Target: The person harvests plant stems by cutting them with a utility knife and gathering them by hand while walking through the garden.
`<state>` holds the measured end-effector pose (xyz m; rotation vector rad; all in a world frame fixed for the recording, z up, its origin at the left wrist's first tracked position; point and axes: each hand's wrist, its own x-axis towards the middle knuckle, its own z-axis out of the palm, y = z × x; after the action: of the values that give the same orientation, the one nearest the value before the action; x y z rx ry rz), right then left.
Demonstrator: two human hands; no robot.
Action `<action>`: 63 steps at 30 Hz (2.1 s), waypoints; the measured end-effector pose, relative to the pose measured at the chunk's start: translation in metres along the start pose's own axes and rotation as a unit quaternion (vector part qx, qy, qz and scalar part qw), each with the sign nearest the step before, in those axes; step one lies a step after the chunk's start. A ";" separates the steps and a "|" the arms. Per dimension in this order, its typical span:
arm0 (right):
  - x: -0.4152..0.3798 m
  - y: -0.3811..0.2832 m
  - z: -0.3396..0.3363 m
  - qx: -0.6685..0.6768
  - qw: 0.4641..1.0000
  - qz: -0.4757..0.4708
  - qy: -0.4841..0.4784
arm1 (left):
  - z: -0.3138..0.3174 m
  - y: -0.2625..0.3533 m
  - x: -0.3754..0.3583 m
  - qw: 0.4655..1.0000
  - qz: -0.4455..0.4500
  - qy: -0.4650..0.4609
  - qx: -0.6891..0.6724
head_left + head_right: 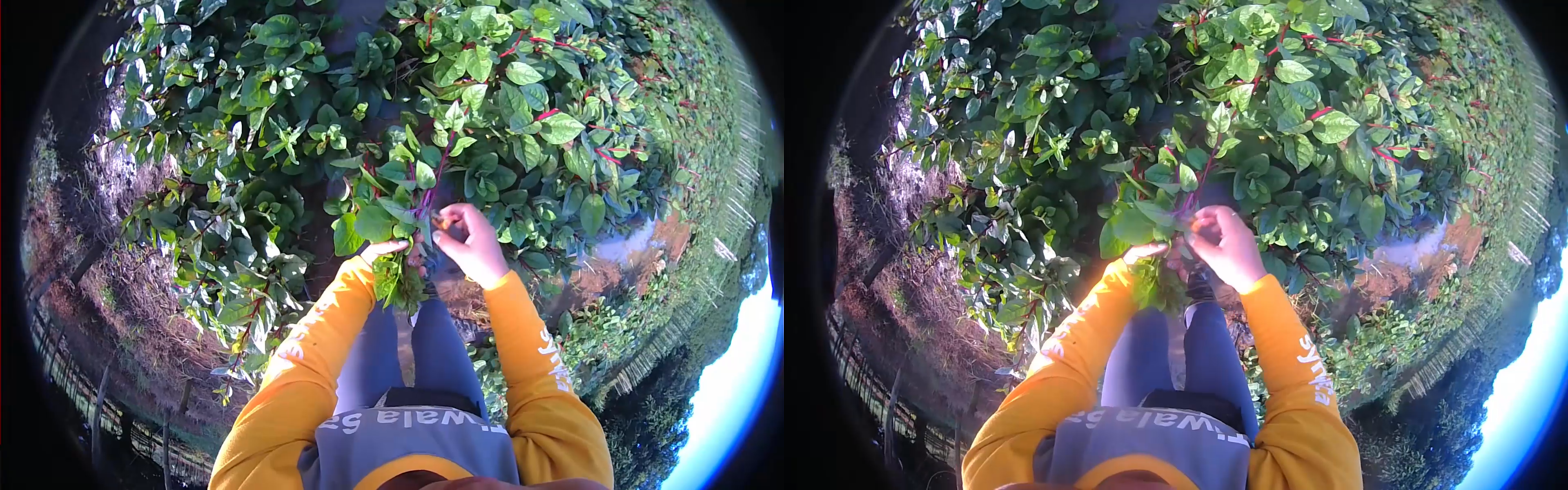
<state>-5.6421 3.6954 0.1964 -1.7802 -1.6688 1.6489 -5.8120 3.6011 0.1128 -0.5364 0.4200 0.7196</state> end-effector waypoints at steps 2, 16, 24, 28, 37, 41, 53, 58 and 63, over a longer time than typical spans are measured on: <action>0.043 0.002 -0.022 -0.135 0.979 0.095 0.123 | 0.000 -0.005 -0.006 0.999 0.005 0.032 -0.024; 0.099 0.100 -0.120 -0.496 0.855 0.148 0.036 | -0.020 0.003 -0.005 0.993 0.050 -0.099 -0.035; 0.051 0.113 -0.087 -0.320 0.923 0.189 0.097 | 0.000 -0.004 -0.102 0.988 0.098 -0.116 -0.029; 0.094 0.010 -0.058 -0.197 0.924 -0.080 0.319 | -0.007 -0.009 -0.116 0.985 0.144 -0.070 -0.067; 0.270 -0.099 -0.136 -0.285 0.889 -0.159 0.322 | 0.028 0.051 -0.065 0.995 0.083 -0.014 -0.045; 0.219 -0.110 -0.096 -0.155 0.962 -0.150 0.168 | 0.051 0.083 -0.008 0.994 -0.011 -0.062 -0.092; 0.124 -0.064 -0.100 -0.079 0.987 -0.044 -0.131 | 0.106 0.132 0.155 0.992 -0.107 0.059 -0.041; 0.171 -0.056 -0.141 -0.017 0.996 0.082 -0.045 | 0.092 0.137 0.179 0.992 -0.109 0.038 -0.044; 0.261 0.006 -0.181 -0.418 0.879 0.230 0.028 | 0.140 0.151 0.152 0.992 -0.106 0.061 -0.029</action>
<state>-5.5643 3.9920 0.1110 -2.7546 -2.2642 1.0016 -5.7917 3.8559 0.0949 -0.6712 0.4489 0.4980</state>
